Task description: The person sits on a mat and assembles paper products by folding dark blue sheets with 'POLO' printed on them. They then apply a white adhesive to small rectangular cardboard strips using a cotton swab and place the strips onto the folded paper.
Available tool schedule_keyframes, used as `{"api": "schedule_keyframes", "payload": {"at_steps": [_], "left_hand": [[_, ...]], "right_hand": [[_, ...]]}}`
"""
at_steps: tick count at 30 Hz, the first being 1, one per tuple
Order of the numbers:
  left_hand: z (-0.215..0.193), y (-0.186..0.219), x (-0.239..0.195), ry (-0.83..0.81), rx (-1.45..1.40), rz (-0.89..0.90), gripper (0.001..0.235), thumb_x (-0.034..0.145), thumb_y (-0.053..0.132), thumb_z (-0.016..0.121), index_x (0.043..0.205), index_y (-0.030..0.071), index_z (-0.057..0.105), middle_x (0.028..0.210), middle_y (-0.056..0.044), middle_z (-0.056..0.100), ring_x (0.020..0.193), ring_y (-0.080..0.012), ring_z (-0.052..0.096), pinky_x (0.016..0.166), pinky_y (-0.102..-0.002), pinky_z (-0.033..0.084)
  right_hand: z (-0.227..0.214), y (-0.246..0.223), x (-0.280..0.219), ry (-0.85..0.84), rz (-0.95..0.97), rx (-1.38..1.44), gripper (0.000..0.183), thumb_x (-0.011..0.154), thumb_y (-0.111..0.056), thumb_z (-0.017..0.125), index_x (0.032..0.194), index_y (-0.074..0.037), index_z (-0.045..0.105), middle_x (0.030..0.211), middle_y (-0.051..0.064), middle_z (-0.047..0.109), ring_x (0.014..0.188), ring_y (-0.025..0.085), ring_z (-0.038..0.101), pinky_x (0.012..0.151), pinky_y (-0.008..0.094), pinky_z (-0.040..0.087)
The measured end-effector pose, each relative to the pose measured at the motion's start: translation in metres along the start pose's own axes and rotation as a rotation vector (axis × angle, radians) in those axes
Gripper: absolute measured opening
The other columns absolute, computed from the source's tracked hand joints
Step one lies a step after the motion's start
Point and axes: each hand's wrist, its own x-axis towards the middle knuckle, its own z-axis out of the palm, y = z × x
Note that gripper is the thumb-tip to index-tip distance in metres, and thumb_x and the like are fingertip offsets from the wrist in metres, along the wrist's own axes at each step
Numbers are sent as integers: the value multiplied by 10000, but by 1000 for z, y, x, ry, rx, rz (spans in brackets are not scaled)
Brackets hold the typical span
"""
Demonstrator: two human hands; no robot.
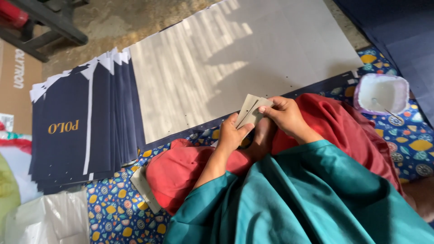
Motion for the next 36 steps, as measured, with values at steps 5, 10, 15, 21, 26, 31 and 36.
{"api": "schedule_keyframes", "payload": {"at_steps": [5,10,15,21,26,31,36], "left_hand": [[16,76,-23,-213,-7,17,232,817,170,829,1003,73,728,854,-129,764,814,-150,665,726,-355,553],[30,45,-12,-201,23,5,268,780,220,864,988,120,730,823,-91,753,784,-178,686,701,-354,546],[-3,51,5,84,-127,-2,226,821,125,836,1019,108,727,855,-65,743,804,-128,621,744,-314,550],[-22,53,14,182,19,95,258,786,145,887,1001,147,742,821,-46,774,741,-70,650,670,-298,562],[6,40,14,-67,153,39,336,772,182,896,1065,108,749,934,-165,787,893,-207,735,792,-373,581],[37,50,6,-278,297,23,453,782,298,874,1174,137,717,1215,-189,692,1188,-316,635,961,-402,534],[55,63,4,-436,450,6,671,785,455,851,1346,131,675,1497,-288,522,1497,-348,387,1216,-395,352]], "right_hand": [[-47,-40,-34,99,30,45,255,883,-96,830,1130,-51,785,842,105,748,812,138,657,748,333,582],[-61,-32,-47,173,76,66,454,895,-83,810,1337,-106,713,993,88,734,913,112,637,818,308,585],[-55,-28,-34,193,18,-139,509,914,-183,819,1407,-169,692,1184,154,733,1049,247,676,867,393,554],[-11,4,-22,-93,55,-251,519,938,-232,715,1449,-236,626,1392,151,657,1250,436,607,1026,558,506],[-41,1,-10,125,-41,-70,384,1029,-287,678,1394,-167,680,1219,120,701,1138,285,677,941,443,552],[-52,-32,-26,220,57,206,212,981,-188,754,1159,-74,771,769,34,653,753,106,606,718,269,568],[-82,2,-33,259,50,387,115,927,-24,759,1033,15,746,783,45,661,737,97,628,687,227,576]]}}
